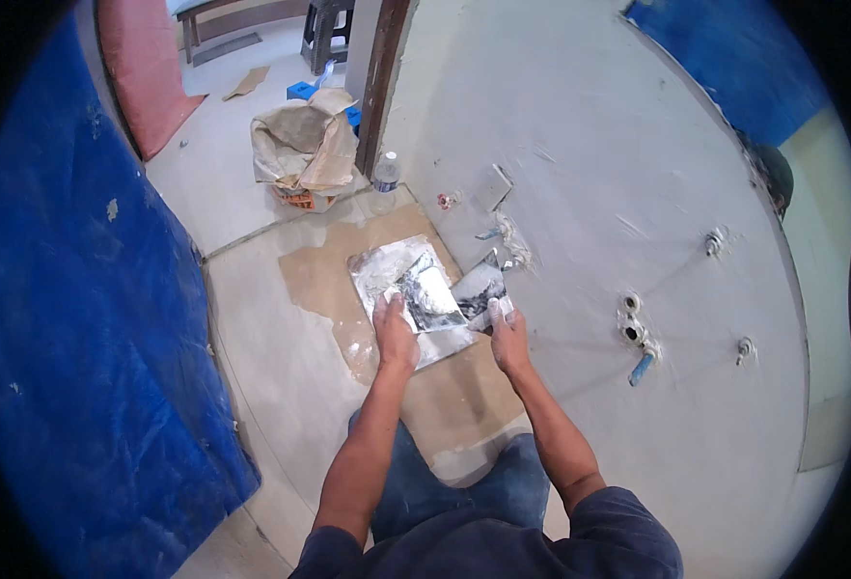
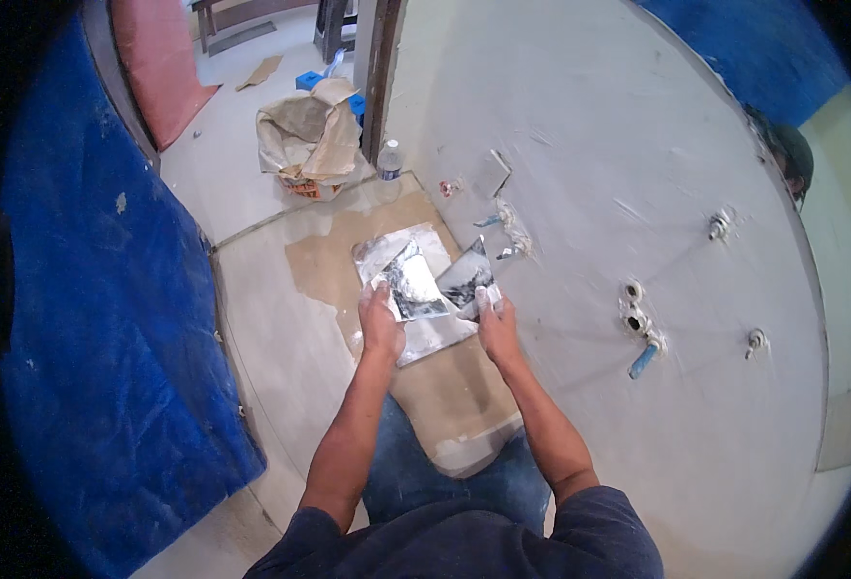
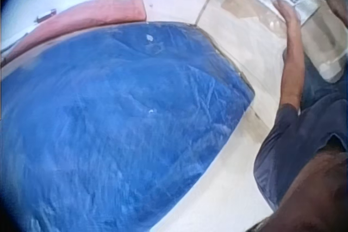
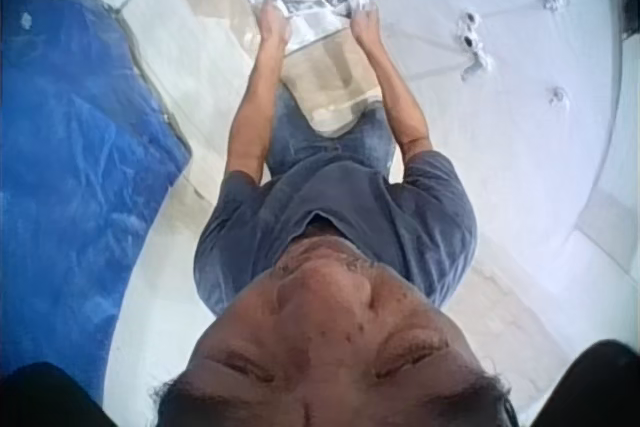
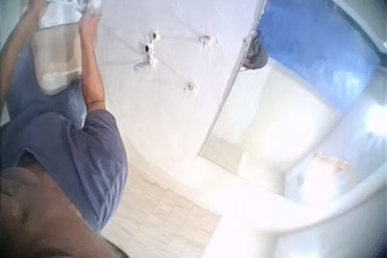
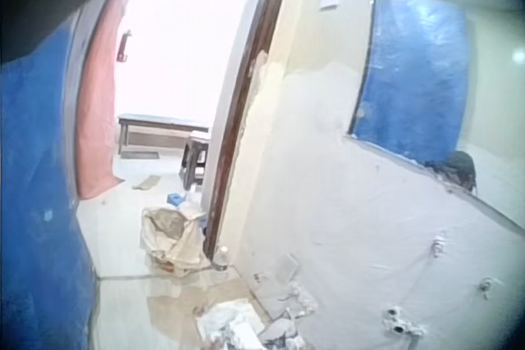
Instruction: The person scoops compound onto putty knives and applies it onto the wall and corner using a putty knife.
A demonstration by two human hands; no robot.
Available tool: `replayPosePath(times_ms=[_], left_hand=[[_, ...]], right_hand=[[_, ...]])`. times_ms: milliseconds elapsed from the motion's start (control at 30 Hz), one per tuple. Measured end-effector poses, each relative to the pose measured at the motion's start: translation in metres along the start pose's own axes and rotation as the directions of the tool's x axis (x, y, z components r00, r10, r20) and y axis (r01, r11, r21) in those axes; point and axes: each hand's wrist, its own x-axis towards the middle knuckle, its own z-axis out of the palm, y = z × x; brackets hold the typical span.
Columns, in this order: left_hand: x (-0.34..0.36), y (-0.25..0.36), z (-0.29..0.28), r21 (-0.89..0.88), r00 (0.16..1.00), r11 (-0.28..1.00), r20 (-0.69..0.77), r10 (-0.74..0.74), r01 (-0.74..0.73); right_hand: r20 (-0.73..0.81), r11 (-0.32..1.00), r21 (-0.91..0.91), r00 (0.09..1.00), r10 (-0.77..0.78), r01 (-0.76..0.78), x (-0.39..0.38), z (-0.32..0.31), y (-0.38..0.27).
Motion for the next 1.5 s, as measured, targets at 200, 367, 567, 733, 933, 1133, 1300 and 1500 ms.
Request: replayPosePath(times_ms=[200,367,567,733,933,1133,1300,1500], left_hand=[[-0.020,-0.025,0.006,0.316,0.956,0.914,-0.061,0.286,-0.254],[-0.058,-0.010,0.022,0.224,0.946,0.933,-0.100,0.308,-0.280],[-0.138,0.027,0.034,0.028,0.959,0.979,0.208,0.192,-0.202],[-0.247,0.020,0.057,0.183,0.828,0.960,0.489,-0.275,0.211],[-0.333,-0.051,0.099,0.279,0.559,0.876,0.683,-0.469,0.393],[-0.349,-0.074,0.125,0.403,0.503,0.838,0.671,-0.544,0.367],[-0.355,-0.095,0.109,0.423,0.578,0.872,0.658,-0.482,0.246],[-0.346,-0.181,0.070,0.473,0.756,0.868,0.621,-0.207,-0.150]], right_hand=[[-0.010,0.891,-0.051,0.892,-0.451,0.450,-0.061,0.005,-0.060],[0.188,0.538,-0.428,0.654,-0.733,0.727,-0.092,-0.025,-0.073],[0.068,0.750,-0.452,0.857,-0.511,0.483,-0.137,-0.116,-0.066],[0.088,0.697,0.700,0.950,-0.300,0.156,-0.172,-0.174,-0.086],[0.279,0.650,0.758,0.923,-0.264,-0.043,-0.260,-0.246,-0.070],[0.238,0.958,0.287,0.967,-0.086,0.015,-0.339,-0.340,-0.010],[-0.025,0.885,0.462,0.997,0.078,-0.058,-0.358,-0.337,0.034],[-0.508,0.908,0.393,0.858,0.081,0.147,-0.378,-0.291,0.021]])
